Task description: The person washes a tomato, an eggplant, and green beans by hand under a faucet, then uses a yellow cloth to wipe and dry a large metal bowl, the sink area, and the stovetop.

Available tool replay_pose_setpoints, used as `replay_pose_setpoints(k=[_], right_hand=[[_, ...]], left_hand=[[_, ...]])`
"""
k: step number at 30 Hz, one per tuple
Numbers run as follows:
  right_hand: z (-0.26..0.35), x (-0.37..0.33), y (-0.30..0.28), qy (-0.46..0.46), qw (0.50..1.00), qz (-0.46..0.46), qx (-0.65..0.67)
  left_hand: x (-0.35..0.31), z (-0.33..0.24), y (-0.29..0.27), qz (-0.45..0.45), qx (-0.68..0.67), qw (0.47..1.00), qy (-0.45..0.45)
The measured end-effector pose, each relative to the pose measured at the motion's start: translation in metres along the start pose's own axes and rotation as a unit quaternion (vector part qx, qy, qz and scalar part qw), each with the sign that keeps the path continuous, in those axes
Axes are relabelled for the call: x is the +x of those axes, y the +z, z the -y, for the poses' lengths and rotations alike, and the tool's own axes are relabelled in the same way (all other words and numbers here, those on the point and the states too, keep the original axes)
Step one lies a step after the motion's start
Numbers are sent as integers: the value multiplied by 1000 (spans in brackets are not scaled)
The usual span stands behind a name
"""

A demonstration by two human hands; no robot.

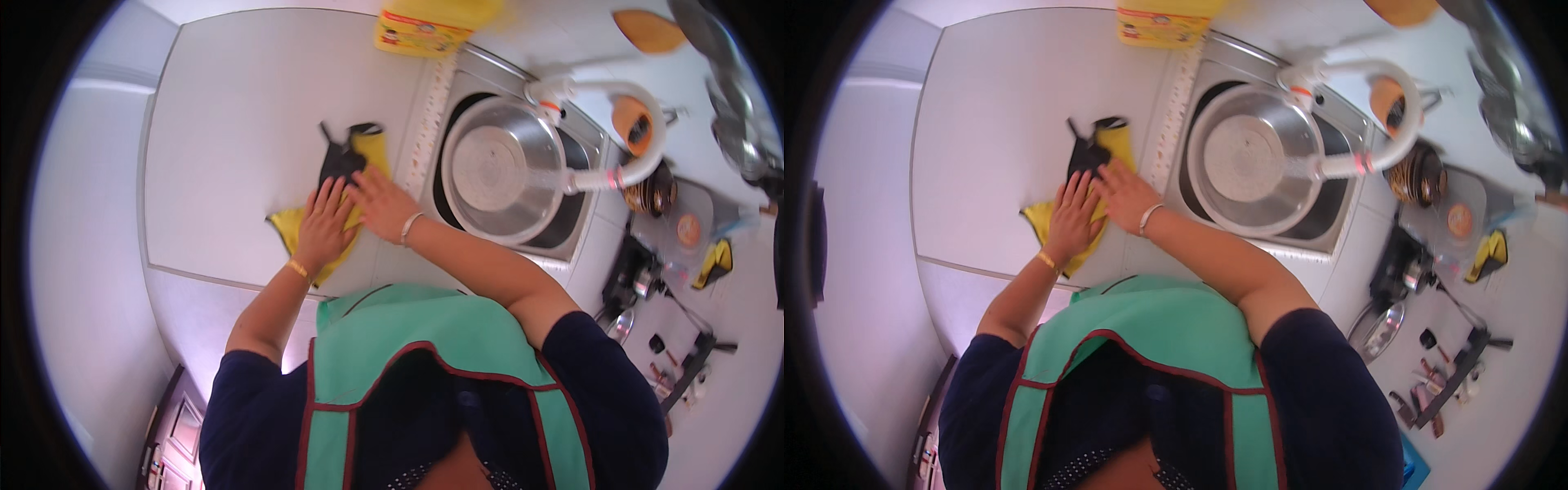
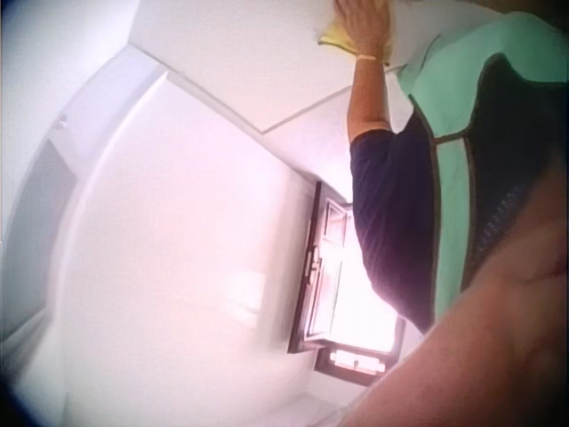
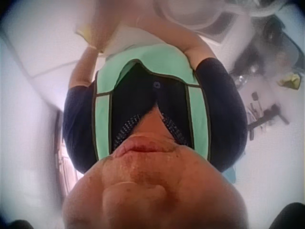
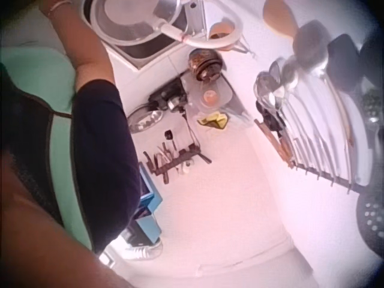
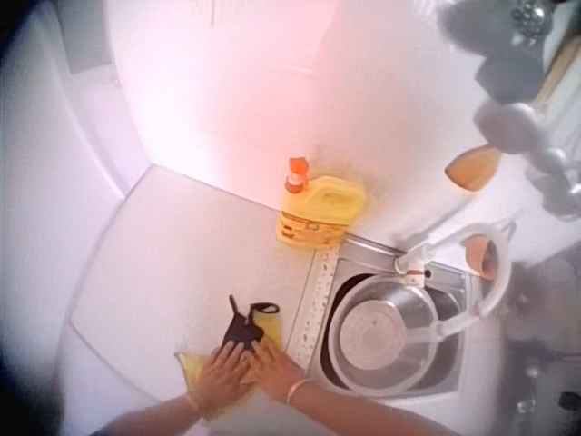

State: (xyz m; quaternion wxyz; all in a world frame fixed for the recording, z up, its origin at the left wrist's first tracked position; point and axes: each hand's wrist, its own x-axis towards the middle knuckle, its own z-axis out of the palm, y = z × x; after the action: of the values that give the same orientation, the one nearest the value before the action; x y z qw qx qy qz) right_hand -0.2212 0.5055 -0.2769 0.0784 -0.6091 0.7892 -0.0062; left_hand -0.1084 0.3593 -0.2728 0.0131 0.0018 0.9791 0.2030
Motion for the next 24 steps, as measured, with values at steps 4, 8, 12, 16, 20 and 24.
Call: replay_pose_setpoints(k=[4, 8, 12, 16, 20, 24], right_hand=[[34, -50, 1, 15, 988, 1, 153], [37, -117, 7, 38, 983, 57, 170], [5, -185, -2, 187, 936, 117, 275], [-63, -247, -68, 270, 895, -94, 343], [-118, -269, -111, 283, 866, -255, 324], [-153, -278, -92, 301, 862, -296, 282]], left_hand=[[-66, -41, 27, 50, 23, 998, 16], [-68, -80, 48, 110, 23, 987, 118], [-18, -139, 49, 133, -89, 967, 200], [46, -222, 23, 51, -164, 976, 137], [118, -281, -5, -73, -156, 976, 133], [152, -283, 17, -158, -95, 966, 182]])
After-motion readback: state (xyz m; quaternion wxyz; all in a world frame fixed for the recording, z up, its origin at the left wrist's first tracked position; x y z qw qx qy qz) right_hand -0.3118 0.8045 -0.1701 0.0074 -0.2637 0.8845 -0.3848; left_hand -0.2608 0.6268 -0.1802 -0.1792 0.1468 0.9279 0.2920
